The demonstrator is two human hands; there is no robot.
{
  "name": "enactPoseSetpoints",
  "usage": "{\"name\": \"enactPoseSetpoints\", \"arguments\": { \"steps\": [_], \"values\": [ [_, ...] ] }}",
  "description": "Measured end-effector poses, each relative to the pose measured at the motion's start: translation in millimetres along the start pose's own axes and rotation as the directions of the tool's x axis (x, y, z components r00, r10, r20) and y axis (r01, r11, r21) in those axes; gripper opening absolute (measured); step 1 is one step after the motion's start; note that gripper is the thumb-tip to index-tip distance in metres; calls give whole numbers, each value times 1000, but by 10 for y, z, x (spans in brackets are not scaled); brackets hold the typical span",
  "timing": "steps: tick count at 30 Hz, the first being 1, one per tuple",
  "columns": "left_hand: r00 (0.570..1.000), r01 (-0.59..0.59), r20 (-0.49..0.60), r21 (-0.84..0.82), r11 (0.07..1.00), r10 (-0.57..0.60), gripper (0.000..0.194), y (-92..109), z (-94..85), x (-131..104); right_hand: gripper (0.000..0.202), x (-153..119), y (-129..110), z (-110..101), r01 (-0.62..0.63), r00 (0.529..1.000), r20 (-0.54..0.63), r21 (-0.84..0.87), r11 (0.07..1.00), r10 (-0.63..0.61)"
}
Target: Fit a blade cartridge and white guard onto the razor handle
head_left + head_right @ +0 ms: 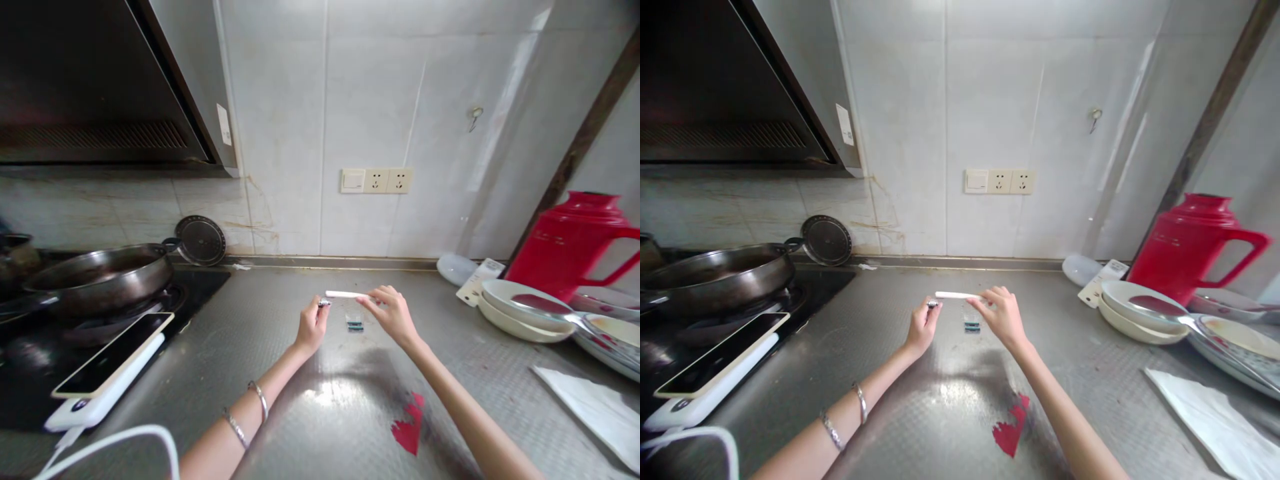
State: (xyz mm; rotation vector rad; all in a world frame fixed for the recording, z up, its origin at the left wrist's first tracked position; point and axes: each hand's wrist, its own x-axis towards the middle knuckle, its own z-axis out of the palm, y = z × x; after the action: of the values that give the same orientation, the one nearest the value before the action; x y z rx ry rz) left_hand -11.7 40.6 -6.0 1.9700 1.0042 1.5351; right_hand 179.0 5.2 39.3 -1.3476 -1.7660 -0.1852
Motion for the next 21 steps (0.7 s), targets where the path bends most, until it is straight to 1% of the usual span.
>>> {"name": "enactPoseSetpoints", "arguments": {
  "steps": [4,6,10,15,21],
  "values": [
    [1000,27,-13,-23,999,-28,29,-9,1,1,43,-9,-52,-5,51,999,10,10,999,-51],
    [999,31,-16,-28,999,-31,29,-4,1,-2,42,-12,-62,0,53,999,12,3,999,-53],
    [1000,11,-3,-12,1000,-11,27,6,5,-6,42,-8,-28,7,8,1000,-12,-24,1000,-8],
    [1000,-13,-11,13,1000,14,26,-23,19,-6,39,-18,-69,6,66,998,7,11,998,-66],
    [1000,-15,-2,31,999,15,25,-7,7,-14,40,-16,-20,8,5,1000,-30,-25,1000,-6]
  ]
}}
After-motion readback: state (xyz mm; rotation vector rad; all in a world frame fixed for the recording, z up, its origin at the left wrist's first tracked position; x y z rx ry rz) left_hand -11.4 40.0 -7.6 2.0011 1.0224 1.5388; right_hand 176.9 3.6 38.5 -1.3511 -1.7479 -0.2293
